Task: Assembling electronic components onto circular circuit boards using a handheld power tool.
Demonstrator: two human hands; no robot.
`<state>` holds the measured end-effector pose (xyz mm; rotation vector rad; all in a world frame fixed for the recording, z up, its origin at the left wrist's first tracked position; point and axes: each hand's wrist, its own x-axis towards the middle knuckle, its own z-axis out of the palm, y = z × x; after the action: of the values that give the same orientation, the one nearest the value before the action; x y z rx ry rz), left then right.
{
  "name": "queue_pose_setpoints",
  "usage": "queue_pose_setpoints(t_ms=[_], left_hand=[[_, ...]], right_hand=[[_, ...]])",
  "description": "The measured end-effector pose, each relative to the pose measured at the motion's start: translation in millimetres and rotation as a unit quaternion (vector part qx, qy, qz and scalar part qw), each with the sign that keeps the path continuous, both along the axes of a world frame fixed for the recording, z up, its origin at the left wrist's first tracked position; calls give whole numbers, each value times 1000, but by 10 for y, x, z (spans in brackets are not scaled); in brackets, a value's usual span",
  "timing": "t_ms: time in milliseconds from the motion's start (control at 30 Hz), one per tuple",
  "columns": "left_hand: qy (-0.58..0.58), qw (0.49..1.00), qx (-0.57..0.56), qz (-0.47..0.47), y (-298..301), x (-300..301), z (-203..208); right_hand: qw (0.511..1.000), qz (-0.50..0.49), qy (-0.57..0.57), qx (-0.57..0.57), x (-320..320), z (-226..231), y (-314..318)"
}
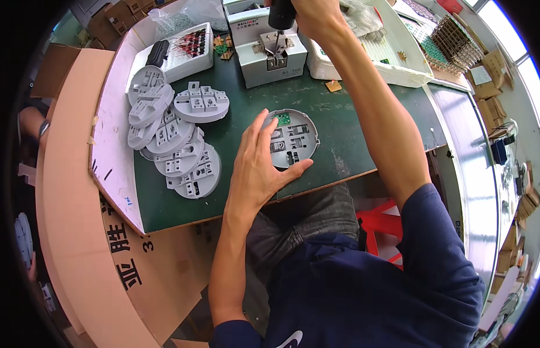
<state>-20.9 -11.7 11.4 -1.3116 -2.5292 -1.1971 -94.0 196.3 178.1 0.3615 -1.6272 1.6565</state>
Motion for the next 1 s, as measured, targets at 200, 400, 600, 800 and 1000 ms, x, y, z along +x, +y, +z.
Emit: queue_pose_setpoints(t_ms=[200,400,600,800,1000], left_hand=[[-1,1000,-6,3,15,12,25],[0,1000,-6,12,-4,28,23],[14,1000,-7,8,17,14,7],[16,1000,-11,9,33,25,25],[19,1000,-10,10,21,23,4]], right_hand=[[996,-84,-6,35,-87,-87,-24],[997,-20,-60,34,82,-204,-77],[994,44,-95,-14,606,-399,-317],[993,41,-115,4,673,-575,-253],[992,56,-109,-29,722,-468,-376]])
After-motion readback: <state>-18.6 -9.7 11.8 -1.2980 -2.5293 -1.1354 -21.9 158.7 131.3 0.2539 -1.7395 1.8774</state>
